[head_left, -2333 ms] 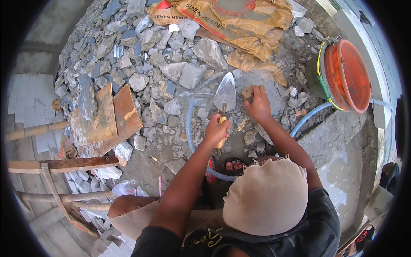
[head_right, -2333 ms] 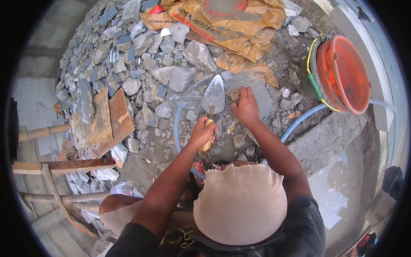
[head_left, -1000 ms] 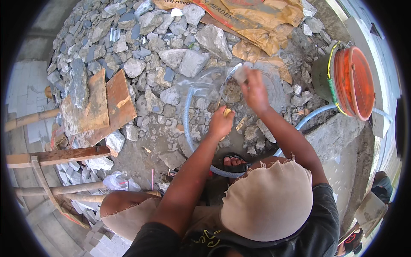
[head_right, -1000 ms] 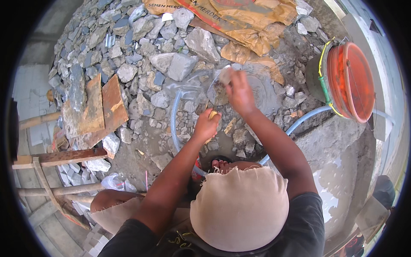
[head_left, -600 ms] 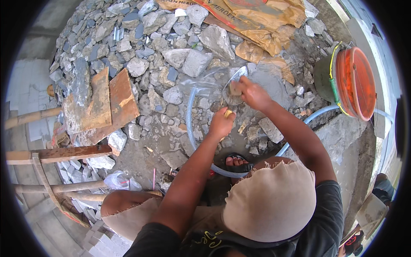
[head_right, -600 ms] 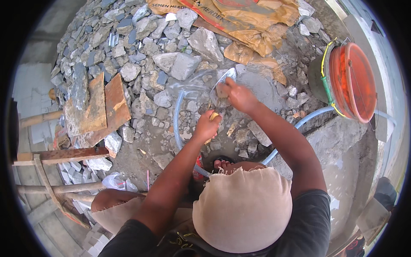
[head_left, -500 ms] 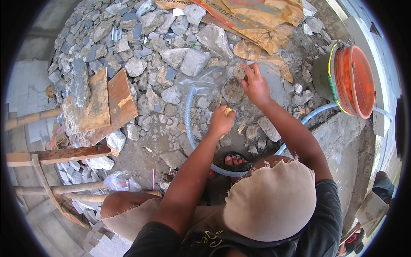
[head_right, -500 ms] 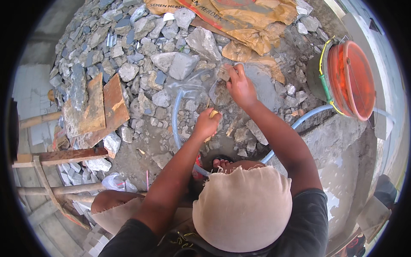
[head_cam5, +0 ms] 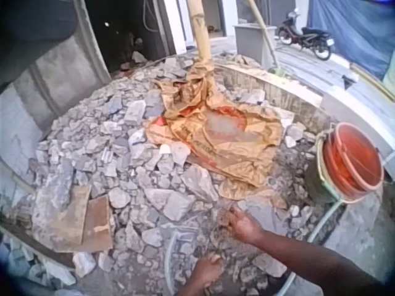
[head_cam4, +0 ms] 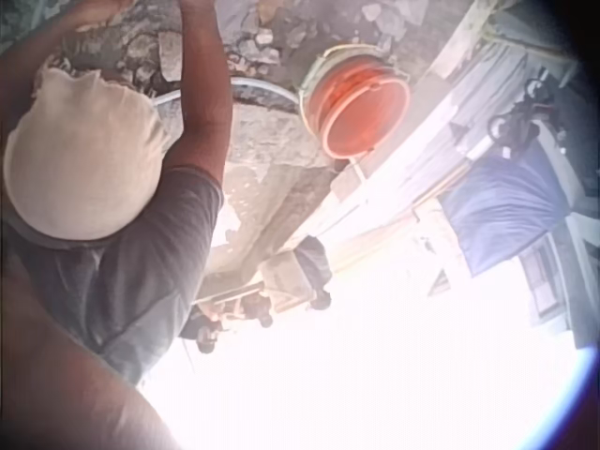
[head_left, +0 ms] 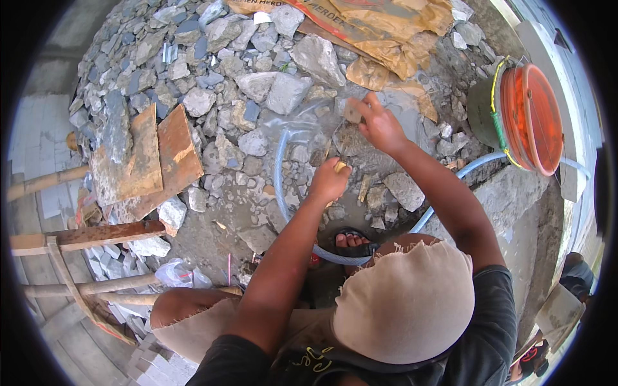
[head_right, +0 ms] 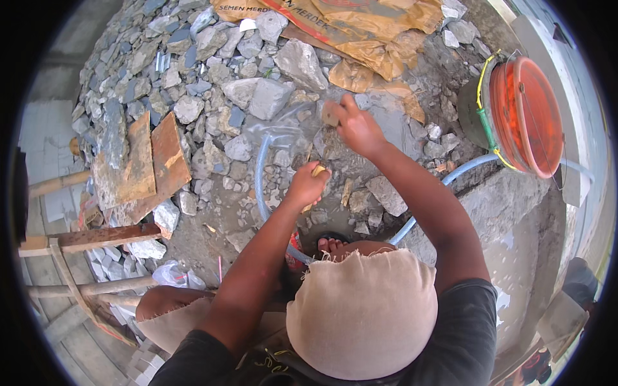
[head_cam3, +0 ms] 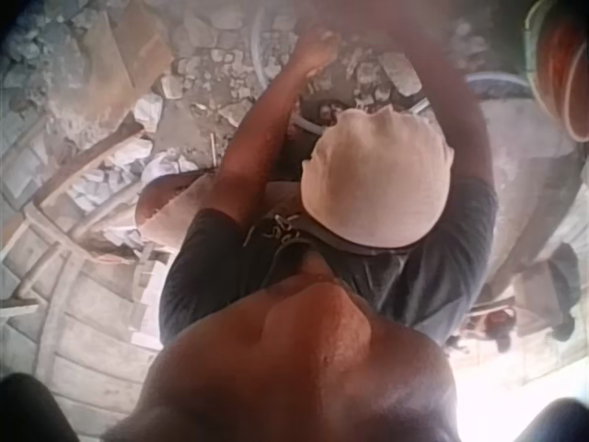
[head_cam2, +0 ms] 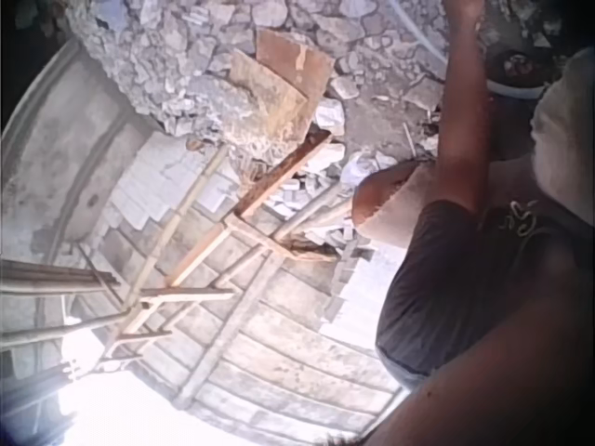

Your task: The person cleans a trowel and another small metal component by rinsing them with water from a hose, scraping them together, and then washes their hands and arms.

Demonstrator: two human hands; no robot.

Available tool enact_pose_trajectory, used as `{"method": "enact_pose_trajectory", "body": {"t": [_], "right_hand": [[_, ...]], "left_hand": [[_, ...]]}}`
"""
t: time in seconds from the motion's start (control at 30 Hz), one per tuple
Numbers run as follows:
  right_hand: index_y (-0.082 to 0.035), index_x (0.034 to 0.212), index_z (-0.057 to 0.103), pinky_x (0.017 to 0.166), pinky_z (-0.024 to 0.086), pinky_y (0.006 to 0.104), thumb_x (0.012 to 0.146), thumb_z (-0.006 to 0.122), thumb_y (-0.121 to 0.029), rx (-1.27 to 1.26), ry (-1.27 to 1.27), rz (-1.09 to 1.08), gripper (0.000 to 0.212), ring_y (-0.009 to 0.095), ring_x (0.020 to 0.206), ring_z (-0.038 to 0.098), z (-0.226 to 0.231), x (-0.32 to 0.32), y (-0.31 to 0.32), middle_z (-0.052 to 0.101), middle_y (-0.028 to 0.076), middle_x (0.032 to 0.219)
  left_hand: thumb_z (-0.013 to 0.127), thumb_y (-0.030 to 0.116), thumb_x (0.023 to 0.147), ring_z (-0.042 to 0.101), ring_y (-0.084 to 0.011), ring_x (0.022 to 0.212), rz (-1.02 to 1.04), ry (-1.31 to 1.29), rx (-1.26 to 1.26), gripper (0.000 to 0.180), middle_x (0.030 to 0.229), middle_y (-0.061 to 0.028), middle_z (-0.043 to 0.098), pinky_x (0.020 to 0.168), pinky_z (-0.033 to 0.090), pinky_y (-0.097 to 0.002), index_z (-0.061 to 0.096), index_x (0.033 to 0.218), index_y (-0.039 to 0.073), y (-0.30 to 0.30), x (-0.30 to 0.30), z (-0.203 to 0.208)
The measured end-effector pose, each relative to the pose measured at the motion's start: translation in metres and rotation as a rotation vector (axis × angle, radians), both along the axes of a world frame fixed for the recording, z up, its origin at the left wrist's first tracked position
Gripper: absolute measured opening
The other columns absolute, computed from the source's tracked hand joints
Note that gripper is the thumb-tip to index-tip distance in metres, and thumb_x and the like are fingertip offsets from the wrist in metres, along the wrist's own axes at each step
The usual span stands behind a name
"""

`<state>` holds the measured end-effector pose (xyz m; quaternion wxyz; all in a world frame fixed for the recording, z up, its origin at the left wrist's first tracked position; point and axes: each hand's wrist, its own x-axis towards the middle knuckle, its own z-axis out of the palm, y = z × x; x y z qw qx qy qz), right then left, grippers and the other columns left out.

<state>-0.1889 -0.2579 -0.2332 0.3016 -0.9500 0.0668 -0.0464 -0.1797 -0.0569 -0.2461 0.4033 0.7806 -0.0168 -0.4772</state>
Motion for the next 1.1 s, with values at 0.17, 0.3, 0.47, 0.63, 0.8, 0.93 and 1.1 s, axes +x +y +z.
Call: {"method": "enact_pose_trajectory", "body": {"t": [0.17,0.3,0.47,0.63,0.8,0.93,1.1], "right_hand": [[-0.008,0.13,0.05,0.075,0.052,0.05,0.074,0.066,0.0,-0.06,0.263,0.388,0.059,0.041,0.085,0.063,-0.018,-0.022,-0.005,0.049,0.018,0.114],[-0.005,0.124,0.05,0.075,0.052,0.0507,0.077,0.061,0.0,0.035,-0.071,0.047,0.048,0.041,0.083,0.064,-0.011,0.0,-0.005,0.048,0.02,0.116],[-0.004,0.125,0.05,0.074,0.052,0.0495,0.074,0.064,0.0,-0.003,0.194,0.251,0.053,0.044,0.079,0.062,-0.034,-0.025,0.004,0.051,0.018,0.111],[-0.003,0.12,0.051,0.071,0.052,0.0529,0.076,0.059,0.001,-0.08,0.057,0.069,0.044,0.042,0.082,0.064,-0.055,-0.02,-0.007,0.05,0.021,0.117],[-0.003,0.12,0.054,0.074,0.053,0.0516,0.074,0.062,0.003,-0.06,0.148,0.392,0.048,0.041,0.081,0.065,-0.037,-0.013,-0.015,0.051,0.02,0.12],[-0.003,0.118,0.056,0.076,0.052,0.0517,0.075,0.059,0.002,0.06,-0.131,-0.158,0.043,0.041,0.082,0.065,-0.013,-0.004,0.003,0.051,0.019,0.119],[-0.006,0.12,0.057,0.074,0.053,0.0499,0.076,0.058,0.003,-0.03,0.134,0.223,0.045,0.042,0.085,0.064,-0.019,-0.004,-0.014,0.052,0.018,0.118]], "left_hand": [[0.064,0.028,0.09,0.053,-0.0145,0.044,0.011,0.009,0.017,0.048,0.065,-0.0051,0.056,0.039,0.042,-0.0303,0.053,0.128,0.0,0.0,0.0,0.001],[0.064,0.027,0.09,0.053,-0.0145,0.044,-0.027,-0.069,-0.002,0.054,0.064,-0.0051,0.056,0.039,0.042,-0.0303,0.048,0.134,-0.001,0.004,0.003,-0.008],[0.063,0.026,0.09,0.053,-0.0146,0.044,-0.03,-0.023,0.015,0.056,0.064,-0.0054,0.056,0.039,0.042,-0.0304,0.046,0.136,-0.002,0.004,0.005,0.0],[0.064,0.027,0.09,0.053,-0.0142,0.044,-0.025,0.024,-0.025,0.055,0.066,-0.0053,0.056,0.038,0.042,-0.0301,0.048,0.135,0.0,-0.009,0.0,0.005],[0.064,0.027,0.09,0.053,-0.014,0.044,-0.015,0.022,0.008,0.054,0.066,-0.0054,0.056,0.038,0.042,-0.0302,0.049,0.134,0.0,0.005,0.004,-0.003],[0.063,0.027,0.091,0.052,-0.0138,0.044,-0.017,-0.05,0.005,0.052,0.067,-0.0058,0.056,0.038,0.041,-0.0306,0.049,0.133,0.0,0.004,0.004,-0.005],[0.063,0.026,0.09,0.054,-0.0163,0.044,-0.037,0.011,0.011,0.054,0.068,-0.0088,0.06,0.039,0.043,-0.0324,0.048,0.135,-0.001,0.001,0.005,0.002]]}}
